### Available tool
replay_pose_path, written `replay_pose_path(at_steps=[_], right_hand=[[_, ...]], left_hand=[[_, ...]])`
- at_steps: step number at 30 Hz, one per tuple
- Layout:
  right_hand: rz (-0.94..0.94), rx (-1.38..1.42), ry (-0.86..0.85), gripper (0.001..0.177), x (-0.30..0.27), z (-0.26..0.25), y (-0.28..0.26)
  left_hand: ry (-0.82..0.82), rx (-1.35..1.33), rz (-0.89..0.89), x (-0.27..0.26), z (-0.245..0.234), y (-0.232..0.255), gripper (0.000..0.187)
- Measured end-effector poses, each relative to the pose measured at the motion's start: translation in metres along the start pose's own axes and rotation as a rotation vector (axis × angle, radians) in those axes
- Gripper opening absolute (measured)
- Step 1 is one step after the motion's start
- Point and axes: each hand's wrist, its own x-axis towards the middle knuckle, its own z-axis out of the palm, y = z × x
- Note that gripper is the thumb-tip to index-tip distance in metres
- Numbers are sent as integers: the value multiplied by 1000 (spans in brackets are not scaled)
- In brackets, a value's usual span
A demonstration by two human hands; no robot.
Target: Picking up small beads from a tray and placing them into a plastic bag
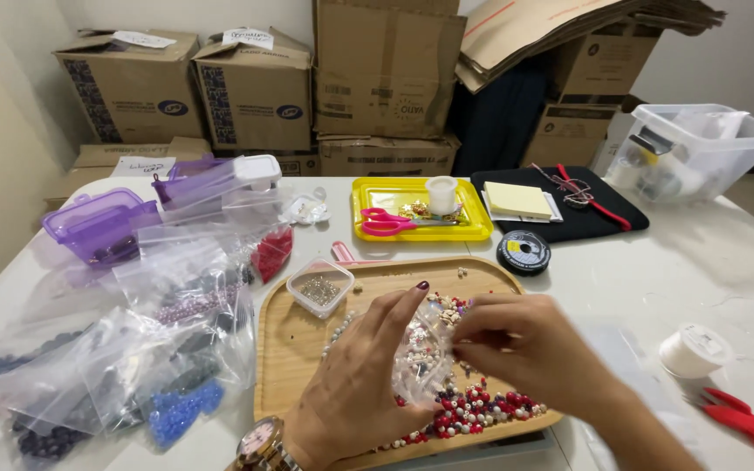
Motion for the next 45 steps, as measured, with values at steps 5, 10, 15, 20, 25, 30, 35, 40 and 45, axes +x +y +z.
replay_pose_path(at_steps=[5, 10, 15, 20, 25, 30, 35, 40, 45], right_hand=[[-5, -64, 58, 4, 3, 3, -4], [359, -31, -194, 14, -31, -26, 32], [408, -210, -483, 9, -39, -21, 49], [462, -283, -499, 12, -40, -19, 65], [497, -246, -494, 13, -40, -27, 60], [676, -365, -667, 10, -34, -23, 44], [698, -499, -667, 11, -34, -30, 52], [788, -505, -697, 10, -34, -31, 49], [158, -93, 103, 5, -33, -18, 16]], left_hand=[[9, -32, 6, 1, -1, -1, 109], [5, -3, -15, 0, 2, -4, 113], [-26, 5, -63, 1, 1, 0, 113], [-25, 0, -66, 0, 2, -1, 113], [-86, -15, -123, 3, 2, -2, 116], [-53, -12, -81, 2, 3, -4, 117], [-63, -25, -98, 2, 2, -3, 118], [-27, -30, -38, 2, 3, -4, 111], [-96, -9, -140, 5, 0, 6, 119]])
